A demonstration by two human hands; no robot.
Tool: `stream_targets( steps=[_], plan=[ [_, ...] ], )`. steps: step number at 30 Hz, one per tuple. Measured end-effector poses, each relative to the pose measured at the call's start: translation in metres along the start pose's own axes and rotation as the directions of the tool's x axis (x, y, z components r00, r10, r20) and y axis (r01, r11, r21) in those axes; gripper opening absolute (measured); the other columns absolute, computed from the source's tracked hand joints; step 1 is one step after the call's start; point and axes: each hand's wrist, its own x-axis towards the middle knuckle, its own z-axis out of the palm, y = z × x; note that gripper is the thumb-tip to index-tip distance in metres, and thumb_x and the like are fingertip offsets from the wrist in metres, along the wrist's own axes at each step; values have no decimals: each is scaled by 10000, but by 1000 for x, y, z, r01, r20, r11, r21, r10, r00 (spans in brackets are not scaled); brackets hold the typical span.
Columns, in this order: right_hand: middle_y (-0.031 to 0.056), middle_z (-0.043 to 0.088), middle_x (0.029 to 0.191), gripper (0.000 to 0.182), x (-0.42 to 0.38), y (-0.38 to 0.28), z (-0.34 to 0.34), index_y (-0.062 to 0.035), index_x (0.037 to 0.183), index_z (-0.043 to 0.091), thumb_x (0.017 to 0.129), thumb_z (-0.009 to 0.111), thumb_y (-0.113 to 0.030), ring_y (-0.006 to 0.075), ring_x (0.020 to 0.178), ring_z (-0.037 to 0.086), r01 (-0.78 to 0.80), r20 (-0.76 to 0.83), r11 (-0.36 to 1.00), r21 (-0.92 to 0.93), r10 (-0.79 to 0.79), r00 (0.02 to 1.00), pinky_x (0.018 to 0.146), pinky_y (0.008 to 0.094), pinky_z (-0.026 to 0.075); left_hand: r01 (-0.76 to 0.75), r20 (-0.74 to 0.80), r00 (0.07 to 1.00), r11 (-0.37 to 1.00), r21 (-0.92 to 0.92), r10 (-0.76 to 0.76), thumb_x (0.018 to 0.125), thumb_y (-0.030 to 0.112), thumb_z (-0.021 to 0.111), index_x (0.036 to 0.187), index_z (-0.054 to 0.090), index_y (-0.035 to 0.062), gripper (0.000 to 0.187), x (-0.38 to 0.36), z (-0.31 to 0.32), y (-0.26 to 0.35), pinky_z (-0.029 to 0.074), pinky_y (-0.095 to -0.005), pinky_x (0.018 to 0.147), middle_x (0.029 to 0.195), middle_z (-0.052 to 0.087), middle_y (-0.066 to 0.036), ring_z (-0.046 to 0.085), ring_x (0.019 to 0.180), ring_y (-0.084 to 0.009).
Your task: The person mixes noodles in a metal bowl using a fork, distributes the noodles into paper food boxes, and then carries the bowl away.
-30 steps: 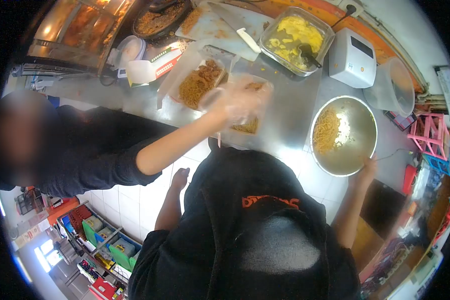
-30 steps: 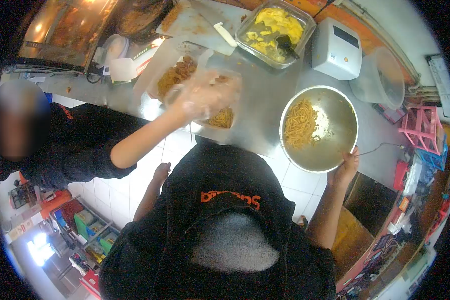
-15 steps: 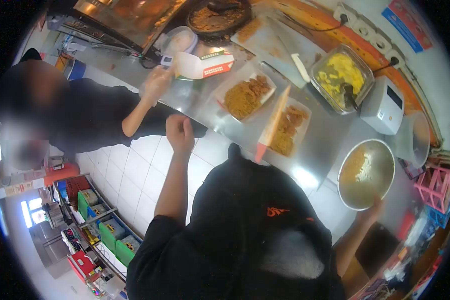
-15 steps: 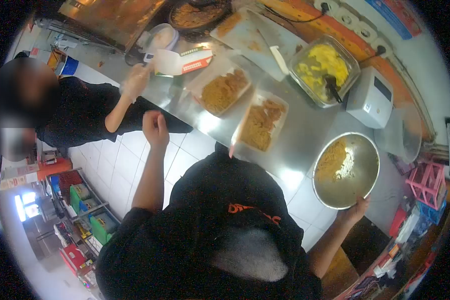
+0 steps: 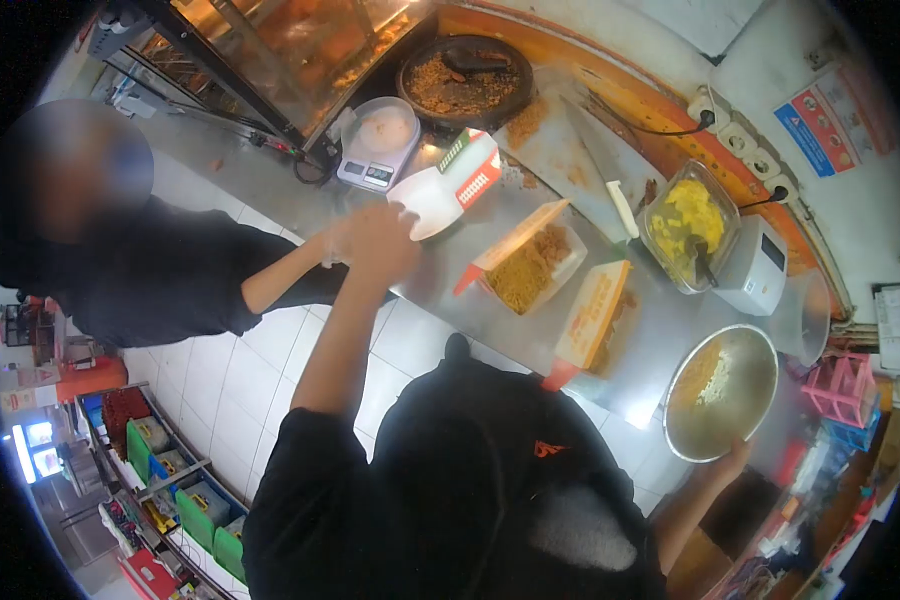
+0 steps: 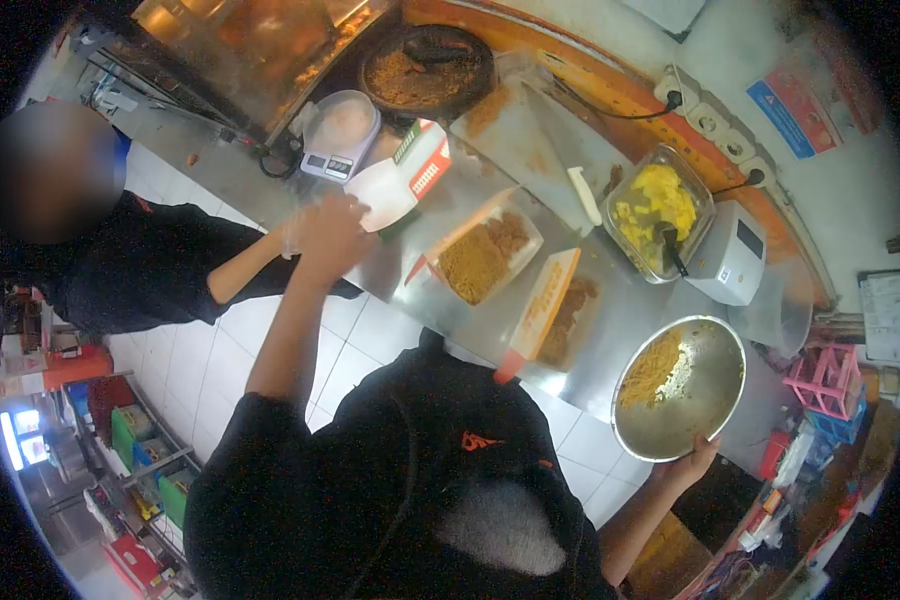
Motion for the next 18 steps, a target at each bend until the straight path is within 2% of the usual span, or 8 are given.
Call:
stream_targets(
  steps=[3, 6, 8, 10, 11, 13, 17, 18],
  plan=[
    [192, 522, 1211, 453, -9, -7, 36, 11, 1285, 426, 846, 483, -88, 333, 1082, 557, 34, 68, 999, 39, -37, 997, 920, 469, 481, -109, 9, 994, 993, 42, 108, 709, 193, 650, 982, 662, 135, 280, -14, 36, -5, 408, -448, 819, 1043, 611, -78, 545, 1001, -237],
    [191, 545, 1178, 455, -7, -15, 95, 27, 1278, 425, 845, 494, -97, 309, 1039, 584, 86, 144, 988, -128, -67, 987, 889, 424, 495, -131, 104, 985, 989, -70, 138, 702, 200, 653, 942, 677, 150, 246, -14, 55, 1, 398, -438, 813, 950, 627, -67, 557, 958, -237],
    [178, 569, 1144, 459, -19, -31, 175, 35, 1268, 433, 835, 507, -97, 282, 1013, 596, 127, 269, 980, -151, -83, 960, 869, 392, 497, -160, -10, 987, 975, -155, 161, 713, 195, 659, 959, 679, 146, 252, -19, 50, 5, 397, -437, 818, 876, 627, -59, 561, 923, -249],
    [163, 590, 1113, 460, -26, -34, 244, 41, 1250, 453, 818, 525, -96, 259, 995, 601, 134, 355, 979, -155, -72, 932, 862, 371, 493, -127, -173, 983, 911, -393, 62, 757, 210, 634, 1067, 641, 127, 321, -20, 35, 0, 408, -431, 809, 919, 622, -45, 569, 921, -256],
    [157, 597, 1101, 460, -26, -31, 270, 42, 1241, 465, 807, 534, -95, 250, 985, 603, 127, 389, 980, -152, -59, 919, 861, 364, 490, -132, -184, 981, 906, -403, 61, 757, 210, 634, 1067, 641, 127, 321, -16, 38, -7, 408, -431, 809, 919, 622, -45, 569, 921, -256],
    [136, 601, 1110, 428, -28, -20, 319, 31, 1212, 510, 793, 517, -58, 205, 986, 594, 107, 442, 971, -215, 0, 897, 847, 316, 476, 202, -337, 858, 859, -471, -387, 751, 217, 654, 1122, 621, 81, 397, -11, 49, -26, 421, -457, 820, 961, 638, -106, 591, 922, -301],
    [59, 634, 825, 178, -22, 35, 404, 1, 922, 611, 768, 547, -60, 125, 731, 568, 308, 613, 900, -308, -60, 788, 653, 313, 478, 268, -89, 880, 643, -718, -467, 767, 181, 614, 1071, 636, 10, 349, 4, 92, -50, 442, -474, 809, 931, 646, -172, 611, 883, -338],
    [57, 613, 754, 125, -17, 52, 422, -15, 865, 599, 760, 546, -55, 134, 663, 546, 443, 626, 802, -401, -114, 772, 611, 315, 463, 319, 46, 900, 584, -746, -433, 772, 167, 590, 1037, 640, -9, 322, 6, 98, -53, 455, -462, 787, 905, 646, -189, 615, 866, -346]
  ],
)
